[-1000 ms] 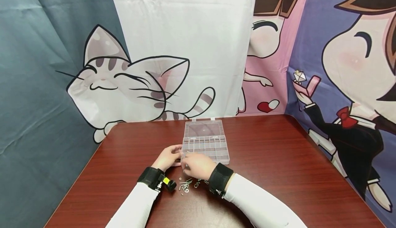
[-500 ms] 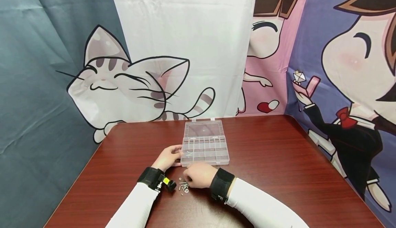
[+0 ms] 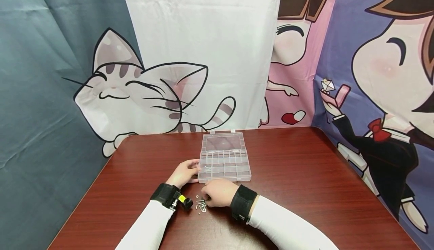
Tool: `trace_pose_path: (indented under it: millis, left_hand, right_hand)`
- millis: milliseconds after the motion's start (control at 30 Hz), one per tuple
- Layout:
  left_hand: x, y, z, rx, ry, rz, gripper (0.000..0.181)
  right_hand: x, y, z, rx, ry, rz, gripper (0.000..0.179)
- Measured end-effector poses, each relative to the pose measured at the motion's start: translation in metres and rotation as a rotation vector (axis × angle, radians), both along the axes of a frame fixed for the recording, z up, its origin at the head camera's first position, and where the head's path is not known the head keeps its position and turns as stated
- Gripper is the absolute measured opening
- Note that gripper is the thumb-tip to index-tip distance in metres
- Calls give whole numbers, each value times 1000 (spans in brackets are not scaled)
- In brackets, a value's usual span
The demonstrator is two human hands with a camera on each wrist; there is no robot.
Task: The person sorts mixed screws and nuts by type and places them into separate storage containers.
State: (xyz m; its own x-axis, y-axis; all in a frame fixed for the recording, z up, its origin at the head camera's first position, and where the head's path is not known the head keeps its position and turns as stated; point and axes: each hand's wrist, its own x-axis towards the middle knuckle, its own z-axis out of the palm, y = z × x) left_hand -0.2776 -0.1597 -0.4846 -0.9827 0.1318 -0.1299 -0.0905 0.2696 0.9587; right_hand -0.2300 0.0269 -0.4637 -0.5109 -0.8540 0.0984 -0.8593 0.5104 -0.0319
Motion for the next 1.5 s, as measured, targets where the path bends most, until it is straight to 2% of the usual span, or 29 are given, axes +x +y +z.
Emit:
trace_pose_path:
  millis: [167,233,567,733,900,1100,1233,1367,1500]
  left_hand:
    - [-1,0,0,5,4,-5,47]
    - [-3,0,-4,-3,6,6,47]
    - [-5,-1,-7,3,-3,-2,47]
    - [-5,-1,-7,-1,1,-6,47]
    - [-3,-1,-6,-13,2,-4,47]
    - [-2,-1,-5,0,-4,-9,46]
    - [-3,-1,-5,-5,1,-12,45]
    - [-4,-2,-6,-11,3,-8,46]
    - [-6,-1,-8,0,-3,-12,46]
  right_hand:
    - [-1,0,-1,-6,46,30,11]
    - [-1,0,-2,-12,73,35,12]
    - [4,-2,-3,2,254,33,15]
    - [3,-2,-3,5,267,34,14]
    - [2,-1,-3,-3,210,32,15]
    - [1,0,1,-22,84,-5,18]
    - [-1,1,5,-80,-66,-79,18]
    - [-5,3,12,-197,-225,-186,16]
    - [-13,7,16,-323,-295,-274,15]
